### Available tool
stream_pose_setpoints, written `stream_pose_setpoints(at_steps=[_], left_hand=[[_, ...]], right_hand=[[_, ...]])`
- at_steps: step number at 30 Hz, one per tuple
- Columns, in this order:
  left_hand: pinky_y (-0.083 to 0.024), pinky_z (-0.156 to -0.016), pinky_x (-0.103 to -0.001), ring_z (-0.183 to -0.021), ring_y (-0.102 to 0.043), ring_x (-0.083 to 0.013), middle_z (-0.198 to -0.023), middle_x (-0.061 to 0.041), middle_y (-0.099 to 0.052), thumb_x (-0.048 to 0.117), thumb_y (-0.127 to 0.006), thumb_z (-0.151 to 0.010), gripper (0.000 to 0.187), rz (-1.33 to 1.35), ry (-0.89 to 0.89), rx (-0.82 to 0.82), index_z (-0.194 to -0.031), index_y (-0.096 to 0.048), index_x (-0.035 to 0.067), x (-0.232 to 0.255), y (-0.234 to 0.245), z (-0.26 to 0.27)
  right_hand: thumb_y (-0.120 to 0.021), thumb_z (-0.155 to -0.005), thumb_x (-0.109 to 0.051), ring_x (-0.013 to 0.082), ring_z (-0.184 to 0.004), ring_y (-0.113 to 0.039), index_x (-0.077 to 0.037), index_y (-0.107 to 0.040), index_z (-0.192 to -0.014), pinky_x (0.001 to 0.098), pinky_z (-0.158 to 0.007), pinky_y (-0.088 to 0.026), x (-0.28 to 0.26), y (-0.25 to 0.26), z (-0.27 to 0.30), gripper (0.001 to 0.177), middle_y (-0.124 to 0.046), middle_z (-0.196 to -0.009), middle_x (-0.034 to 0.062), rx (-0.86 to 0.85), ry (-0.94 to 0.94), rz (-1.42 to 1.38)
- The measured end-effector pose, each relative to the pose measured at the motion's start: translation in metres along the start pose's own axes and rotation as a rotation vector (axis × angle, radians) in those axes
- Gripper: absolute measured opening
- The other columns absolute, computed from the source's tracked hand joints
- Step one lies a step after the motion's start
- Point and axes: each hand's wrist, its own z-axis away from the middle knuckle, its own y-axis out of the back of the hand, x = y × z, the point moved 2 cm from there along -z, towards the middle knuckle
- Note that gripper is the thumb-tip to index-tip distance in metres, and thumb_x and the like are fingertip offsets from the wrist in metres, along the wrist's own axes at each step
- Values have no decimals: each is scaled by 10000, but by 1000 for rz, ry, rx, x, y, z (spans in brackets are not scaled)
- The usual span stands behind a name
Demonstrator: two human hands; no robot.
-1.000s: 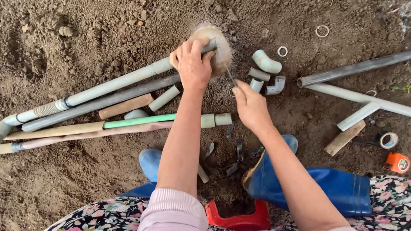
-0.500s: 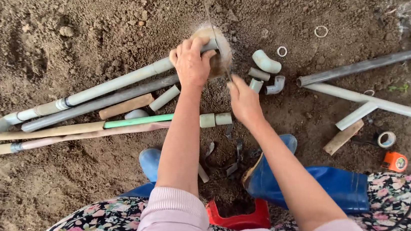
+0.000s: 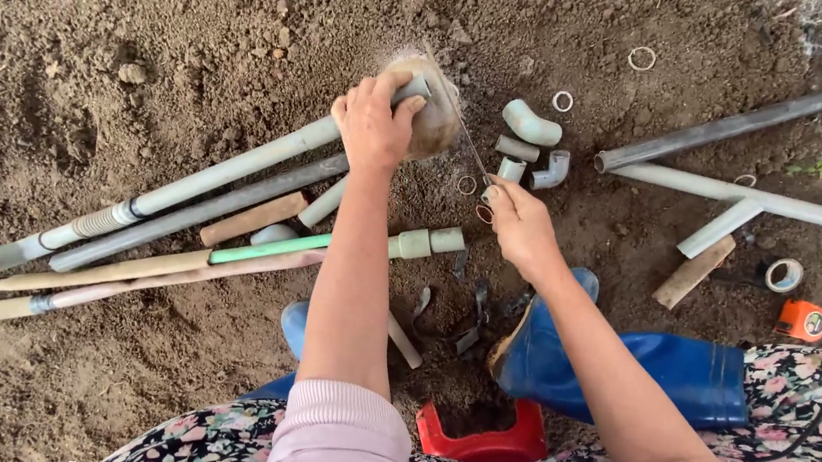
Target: The person sits on a small red stool on the ground and assembles various plastic pipes and fittings. They connect a green pipe to a gray pipe and then insert a black pipe into the assembly. Later, they use a knife to scrape the surface of a coconut shell.
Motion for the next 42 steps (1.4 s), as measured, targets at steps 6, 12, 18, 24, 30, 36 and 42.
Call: stream_pose_setpoints(at_steps=[6, 12, 18, 24, 30, 36, 42], left_hand=[[-335, -975, -356, -1057, -539, -136, -1068, 92, -516, 544, -638, -807, 352, 39, 35, -132, -1109, -546, 386, 3, 8, -4], [-364, -934, -375, -976, -588, -155, -989, 70, -544, 509, -648, -822, 313, 40, 12, -120, -1070, -531, 359, 2, 1, -8], [-318, -916, -372, -969, -567, -183, -963, 25, -579, 518, -574, -857, 309, -88, -31, 47, -1069, -543, 296, 1, -8, -2], [-269, -932, -377, -1030, -504, -188, -1039, 25, -568, 504, -635, -818, 381, -54, 0, 16, -1120, -539, 292, 5, -7, 5], [-274, -924, -348, -1001, -495, -158, -975, 53, -535, 532, -610, -820, 364, -18, 6, 39, -1100, -527, 314, 9, -4, 1], [-275, -948, -352, -1027, -497, -164, -996, 45, -549, 551, -604, -814, 377, -14, 19, 4, -1102, -531, 317, 9, -4, -4], [-260, -924, -378, -990, -511, -217, -1048, 2, -618, 416, -617, -844, 270, 18, 78, -120, -1077, -584, 283, 17, 14, -2]], right_hand=[[-447, -957, -350, 334, -1206, -497, -143, -551, -1296, 487, -989, -401, -16, 12, 6, 411, -580, -1228, 196, -55, -32, 52], [-389, -991, -325, 364, -1230, -468, -104, -505, -1336, 521, -1033, -348, -16, -12, 1, 426, -551, -1261, 206, -73, -17, 5], [-395, -986, -320, 412, -1235, -445, -47, -480, -1348, 537, -1035, -336, -8, -20, -5, 461, -530, -1276, 253, -87, 62, -10], [-394, -989, -303, 414, -1229, -447, -41, -492, -1339, 536, -1024, -343, -20, -15, 1, 447, -537, -1261, 256, -103, 59, 33], [-402, -992, -329, 404, -1219, -464, -32, -508, -1320, 530, -1015, -361, -22, -30, -7, 455, -547, -1254, 250, -111, 88, 32], [-370, -978, -343, 406, -1244, -434, -33, -508, -1313, 533, -1061, -300, -49, -4, 15, 477, -530, -1271, 252, -116, -1, 101], [-352, -949, -344, 178, -899, -593, -66, -474, -1334, 322, -781, -445, -30, -24, -37, 491, -628, -1137, 83, -90, 50, 135]])
